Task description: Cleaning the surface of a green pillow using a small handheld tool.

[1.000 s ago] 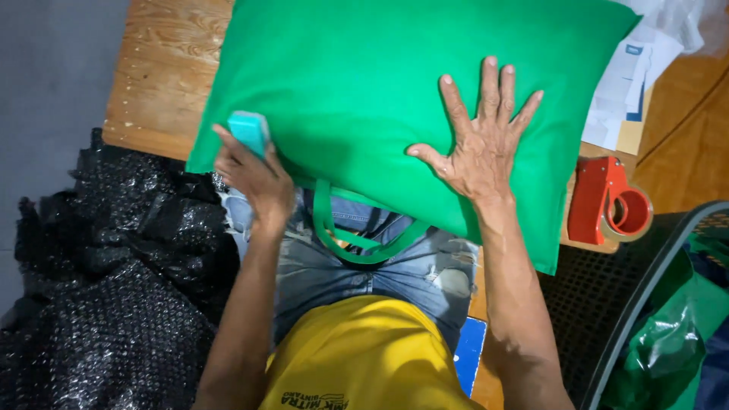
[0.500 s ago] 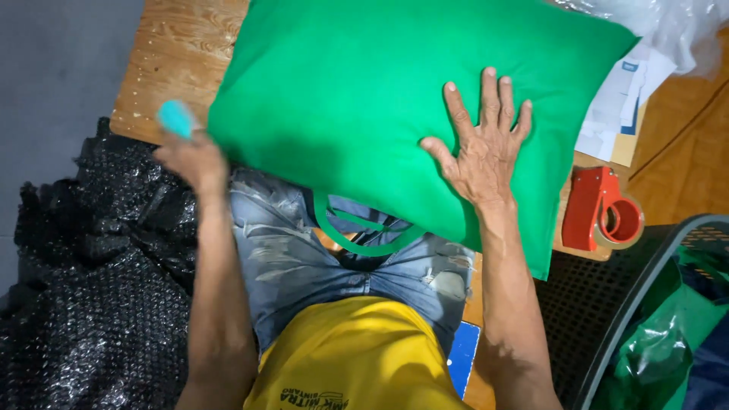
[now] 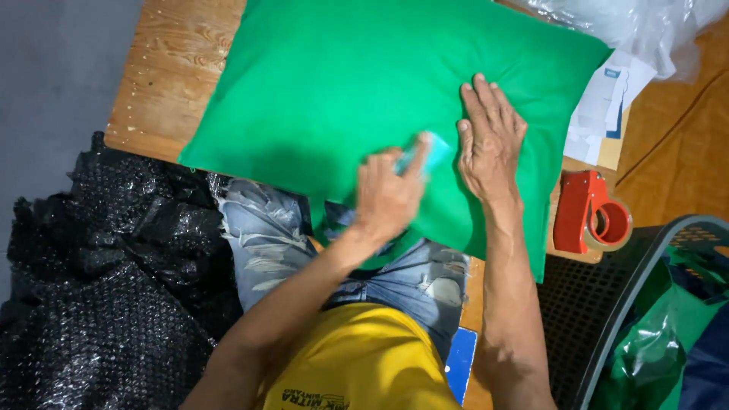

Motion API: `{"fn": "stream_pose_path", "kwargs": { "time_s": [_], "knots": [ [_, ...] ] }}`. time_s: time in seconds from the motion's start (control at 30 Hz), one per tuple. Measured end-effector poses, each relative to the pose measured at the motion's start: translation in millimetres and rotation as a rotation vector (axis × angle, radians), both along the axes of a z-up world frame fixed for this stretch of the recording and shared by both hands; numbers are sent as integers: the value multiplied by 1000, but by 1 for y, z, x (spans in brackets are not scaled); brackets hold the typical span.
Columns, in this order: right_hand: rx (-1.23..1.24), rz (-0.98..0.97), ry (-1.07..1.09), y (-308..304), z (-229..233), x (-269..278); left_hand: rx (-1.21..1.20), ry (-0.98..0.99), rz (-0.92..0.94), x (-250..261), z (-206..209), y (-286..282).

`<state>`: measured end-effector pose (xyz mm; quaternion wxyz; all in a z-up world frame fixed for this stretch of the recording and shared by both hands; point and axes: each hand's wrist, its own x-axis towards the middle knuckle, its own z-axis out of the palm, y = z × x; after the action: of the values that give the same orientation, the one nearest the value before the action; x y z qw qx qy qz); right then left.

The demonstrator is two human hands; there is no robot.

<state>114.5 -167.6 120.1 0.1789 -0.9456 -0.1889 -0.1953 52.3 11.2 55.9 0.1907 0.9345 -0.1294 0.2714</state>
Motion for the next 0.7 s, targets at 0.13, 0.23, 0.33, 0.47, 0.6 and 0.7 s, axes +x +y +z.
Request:
{"fn": "stream_pose_path", "kwargs": {
  "time_s": [0.13,0.23,0.33,0.47,0.6,0.7],
  "knots": [
    [-47,-10,-57,2,-6,1,-573,55,346,51,65,110],
    [-9,-33,-99,9,-8,2,-76,-277,398,75,-37,242],
    [-25,-51,-107,9,-10,1,-182,176,536,83,-49,295],
    [62,-45,-74,7,-14,2,-520,-165,287,76,17,183],
    [231,4,-23,-3,-18,4,-257,-13,-144,37,75,27],
    [243,9,-14,-5,-19,4,-67,-69,-229,14,44,-9]
  ]
}}
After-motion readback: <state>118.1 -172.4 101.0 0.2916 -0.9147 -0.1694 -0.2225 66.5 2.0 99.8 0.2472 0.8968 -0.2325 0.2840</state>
